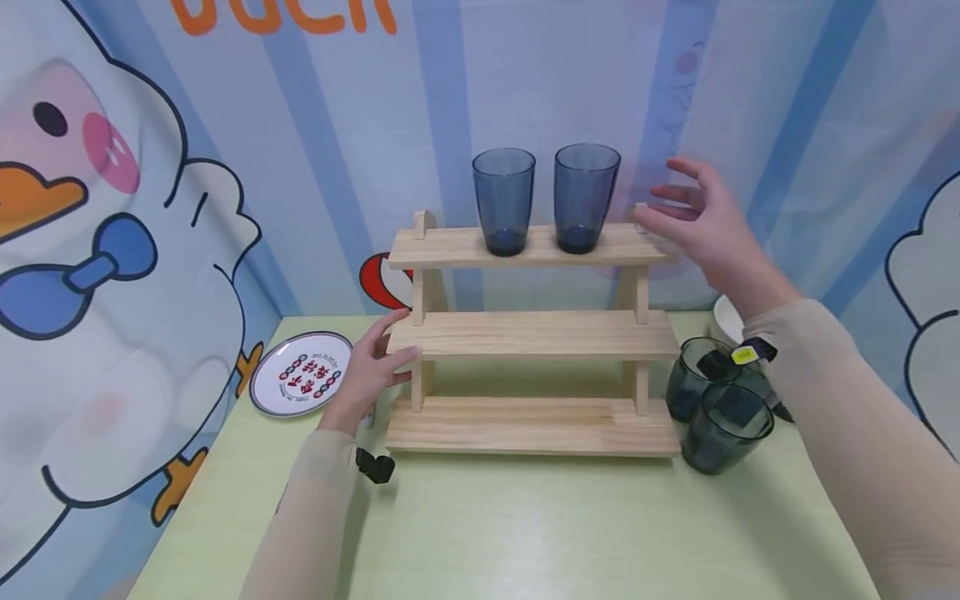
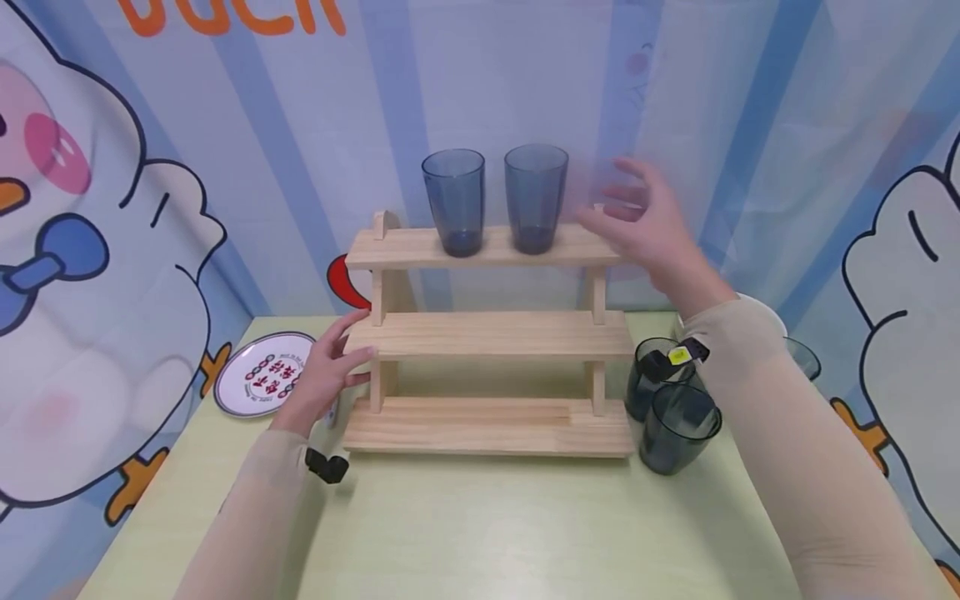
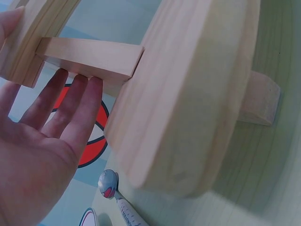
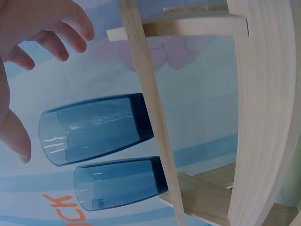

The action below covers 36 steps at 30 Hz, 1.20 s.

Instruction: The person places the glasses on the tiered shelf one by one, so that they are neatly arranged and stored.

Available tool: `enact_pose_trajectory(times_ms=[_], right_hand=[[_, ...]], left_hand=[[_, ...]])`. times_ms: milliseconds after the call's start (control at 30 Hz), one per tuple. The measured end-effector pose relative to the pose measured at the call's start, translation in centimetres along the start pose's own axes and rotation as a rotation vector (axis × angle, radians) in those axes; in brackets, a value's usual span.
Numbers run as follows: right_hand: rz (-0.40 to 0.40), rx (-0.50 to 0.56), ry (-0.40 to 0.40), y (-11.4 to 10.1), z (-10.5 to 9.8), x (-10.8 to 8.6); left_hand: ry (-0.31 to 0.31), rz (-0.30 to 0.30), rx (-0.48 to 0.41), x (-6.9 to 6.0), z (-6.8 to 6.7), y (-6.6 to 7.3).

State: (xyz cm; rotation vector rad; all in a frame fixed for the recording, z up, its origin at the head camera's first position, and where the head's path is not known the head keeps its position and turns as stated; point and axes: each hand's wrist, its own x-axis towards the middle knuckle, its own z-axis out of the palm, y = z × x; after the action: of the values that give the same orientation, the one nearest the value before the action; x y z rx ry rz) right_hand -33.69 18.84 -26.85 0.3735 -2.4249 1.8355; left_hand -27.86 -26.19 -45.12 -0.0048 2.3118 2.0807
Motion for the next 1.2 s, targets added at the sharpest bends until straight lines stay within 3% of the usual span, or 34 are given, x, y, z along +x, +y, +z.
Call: enact_pose_trajectory(times_ms=[233, 633, 933, 1200], right_hand=[[-0.03, -0.012, -0.002, 0.6, -2.4, -2.0], [-0.056, -0.168, -0.03, 2.6, -4.7, -5.7], [-0.07, -0.264, -0.065, 3.8, -5.6, -9.0], [-0.079, -0.254, -0.091, 5.2, -5.6, -11.7]], left_hand=[[-0.005, -0.005, 0.008, 0.1, 0.0, 0.1], [0.007, -0.005, 0.018, 0.0, 0.0, 0.1], [0.001, 0.002, 0.016, 0.0, 0.1, 0.1], [0.006, -0.003, 0.023, 0.0, 0.1, 0.0]])
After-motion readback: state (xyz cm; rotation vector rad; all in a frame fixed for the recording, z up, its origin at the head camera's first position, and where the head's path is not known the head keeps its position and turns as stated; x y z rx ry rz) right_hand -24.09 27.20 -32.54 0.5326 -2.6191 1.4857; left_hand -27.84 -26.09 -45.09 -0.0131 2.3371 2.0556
